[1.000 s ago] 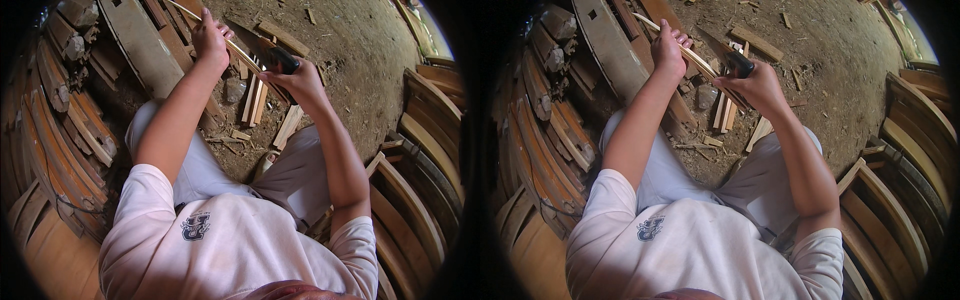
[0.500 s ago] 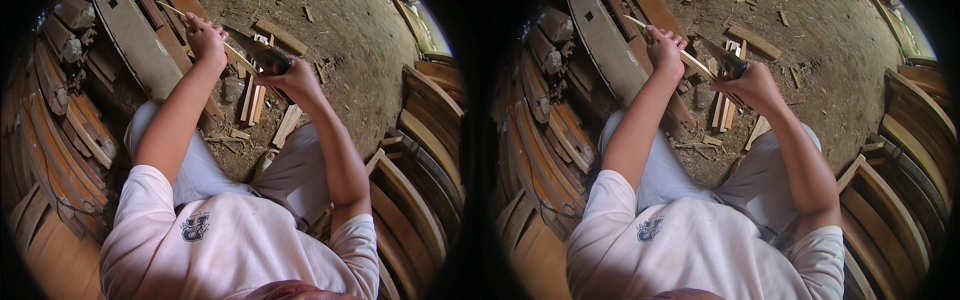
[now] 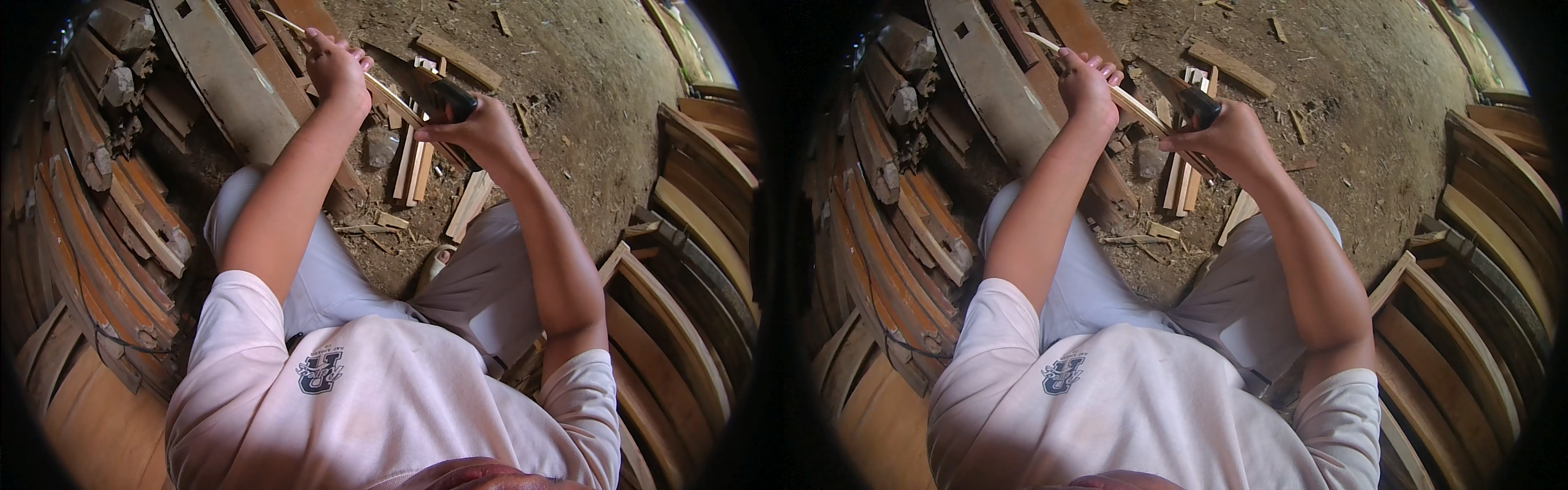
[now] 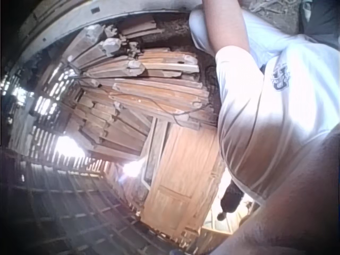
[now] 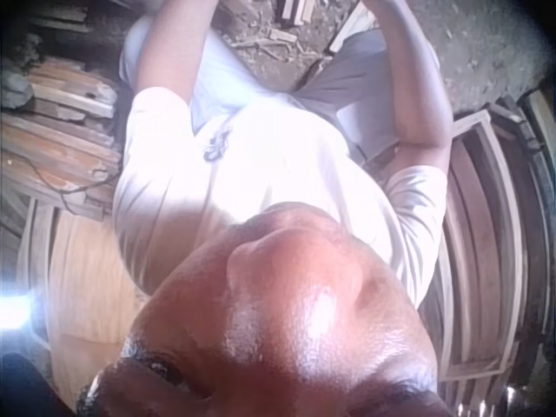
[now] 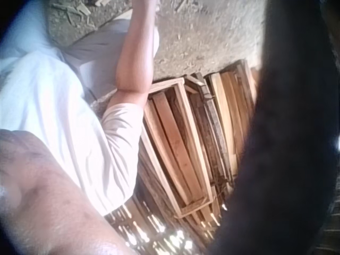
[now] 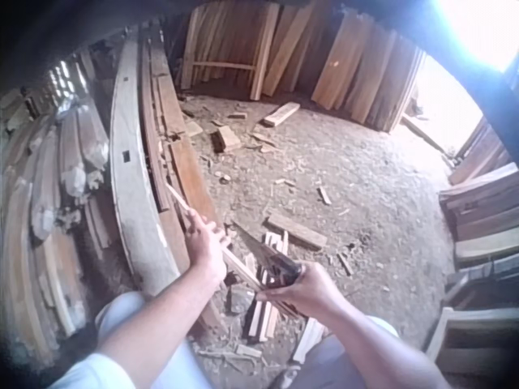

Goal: The person selects thin wooden strips from a pile and uses a hand saw to cut them into smaller pieces. They sit on the ground in a workshop, holding the wood with one hand and sawing with the other, accumulating a small stack of cut pieces.

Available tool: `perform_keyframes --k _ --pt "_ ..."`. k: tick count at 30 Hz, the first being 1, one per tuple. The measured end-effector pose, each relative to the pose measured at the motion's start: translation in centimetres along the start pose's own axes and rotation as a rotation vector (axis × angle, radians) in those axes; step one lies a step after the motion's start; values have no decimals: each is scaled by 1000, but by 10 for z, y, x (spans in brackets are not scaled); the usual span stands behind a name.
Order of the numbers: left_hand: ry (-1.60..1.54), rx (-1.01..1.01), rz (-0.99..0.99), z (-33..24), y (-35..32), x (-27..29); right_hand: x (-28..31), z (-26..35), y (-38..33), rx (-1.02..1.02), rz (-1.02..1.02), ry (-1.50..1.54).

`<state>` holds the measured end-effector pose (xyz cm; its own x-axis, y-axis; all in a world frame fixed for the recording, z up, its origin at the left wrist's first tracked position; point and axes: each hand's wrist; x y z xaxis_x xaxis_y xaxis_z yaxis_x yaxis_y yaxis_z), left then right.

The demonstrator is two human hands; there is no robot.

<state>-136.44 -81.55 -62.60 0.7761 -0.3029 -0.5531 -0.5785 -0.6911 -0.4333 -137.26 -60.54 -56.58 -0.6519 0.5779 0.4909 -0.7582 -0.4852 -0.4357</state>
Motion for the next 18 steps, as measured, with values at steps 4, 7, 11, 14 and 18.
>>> perform_keyframes --k 4,7,11,14,18 --pt "-13 24 -31 0 1 2 2 11 -7 -55 -7 40" --pt "-9 21 -25 0 3 4 1 11 -8 -38 -32 116" --pt "-16 21 -17 1 3 4 1 10 -7 -47 -53 99" --pt "-18 9 0 3 1 3 1 12 -10 -46 -68 88" --pt "-29 9 10 5 0 3 2 11 -9 -50 -68 69"
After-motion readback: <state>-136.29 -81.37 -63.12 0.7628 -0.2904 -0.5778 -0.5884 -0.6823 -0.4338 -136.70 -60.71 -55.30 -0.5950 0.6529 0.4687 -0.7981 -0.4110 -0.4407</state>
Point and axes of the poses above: each hand's wrist, its own y-axis towards the middle knuckle, its own x-axis out of the back of the hand, z = x × y, and after that the axes turned 2 degrees about -y, right-handed
